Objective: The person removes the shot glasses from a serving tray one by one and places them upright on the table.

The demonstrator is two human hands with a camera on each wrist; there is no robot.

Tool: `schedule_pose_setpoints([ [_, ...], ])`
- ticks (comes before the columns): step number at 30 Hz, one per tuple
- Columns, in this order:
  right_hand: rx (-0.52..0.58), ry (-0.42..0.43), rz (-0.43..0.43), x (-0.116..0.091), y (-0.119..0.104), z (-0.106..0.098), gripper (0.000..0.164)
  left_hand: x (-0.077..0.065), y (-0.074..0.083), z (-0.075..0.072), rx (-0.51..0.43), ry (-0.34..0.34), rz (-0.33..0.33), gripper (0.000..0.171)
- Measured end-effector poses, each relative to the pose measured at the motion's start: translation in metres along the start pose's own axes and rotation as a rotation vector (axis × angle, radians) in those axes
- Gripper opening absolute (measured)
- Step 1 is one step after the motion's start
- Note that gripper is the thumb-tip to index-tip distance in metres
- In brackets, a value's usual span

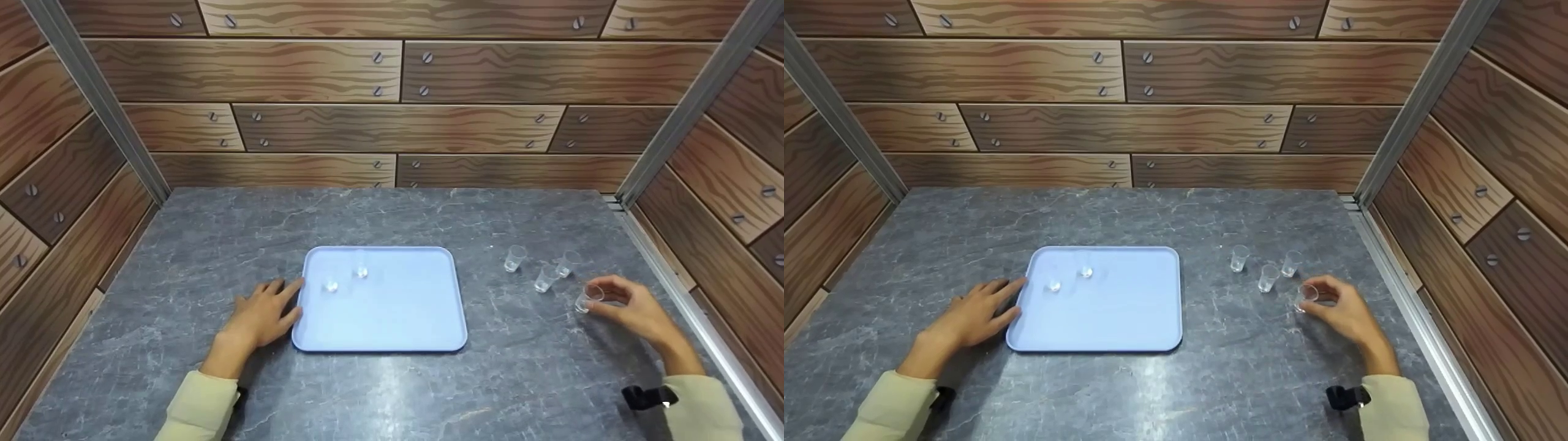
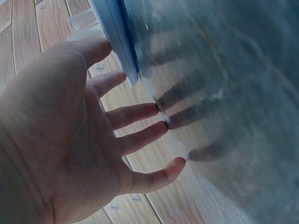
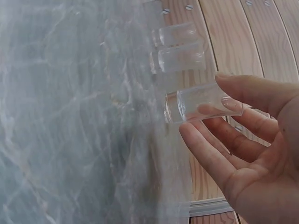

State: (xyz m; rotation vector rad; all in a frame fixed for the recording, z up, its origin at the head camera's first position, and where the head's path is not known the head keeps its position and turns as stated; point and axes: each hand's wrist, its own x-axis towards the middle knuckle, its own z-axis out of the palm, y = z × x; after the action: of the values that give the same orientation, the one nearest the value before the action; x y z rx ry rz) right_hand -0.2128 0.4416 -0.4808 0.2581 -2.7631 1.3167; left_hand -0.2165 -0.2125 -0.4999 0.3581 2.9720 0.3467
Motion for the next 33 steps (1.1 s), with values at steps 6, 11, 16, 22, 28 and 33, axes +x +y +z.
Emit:
schedule_pose_setpoints([
  [6,0.010,0.000,0.027,0.000,0.005,0.001,0.042,0.000,0.001,-0.001,-0.004,0.001,-0.002,0.059],
  [11,-0.012,-0.018,0.045,-0.001,0.008,0.000,0.043,-0.001,0.003,-0.001,-0.004,0.010,0.007,0.059],
  [16,-0.022,-0.026,0.057,-0.003,0.012,-0.001,0.044,-0.001,0.002,0.000,0.002,0.015,0.006,0.059],
  [22,-0.017,-0.036,0.060,-0.004,0.014,0.001,0.042,-0.001,0.001,-0.001,0.007,0.003,-0.001,0.059],
  [28,0.011,-0.048,0.064,-0.004,0.013,0.003,0.043,0.000,0.001,-0.001,0.006,-0.010,-0.004,0.060],
  [33,-0.009,-0.066,0.074,-0.004,0.011,0.003,0.045,-0.001,0.000,0.001,0.007,-0.005,-0.005,0.059],
])
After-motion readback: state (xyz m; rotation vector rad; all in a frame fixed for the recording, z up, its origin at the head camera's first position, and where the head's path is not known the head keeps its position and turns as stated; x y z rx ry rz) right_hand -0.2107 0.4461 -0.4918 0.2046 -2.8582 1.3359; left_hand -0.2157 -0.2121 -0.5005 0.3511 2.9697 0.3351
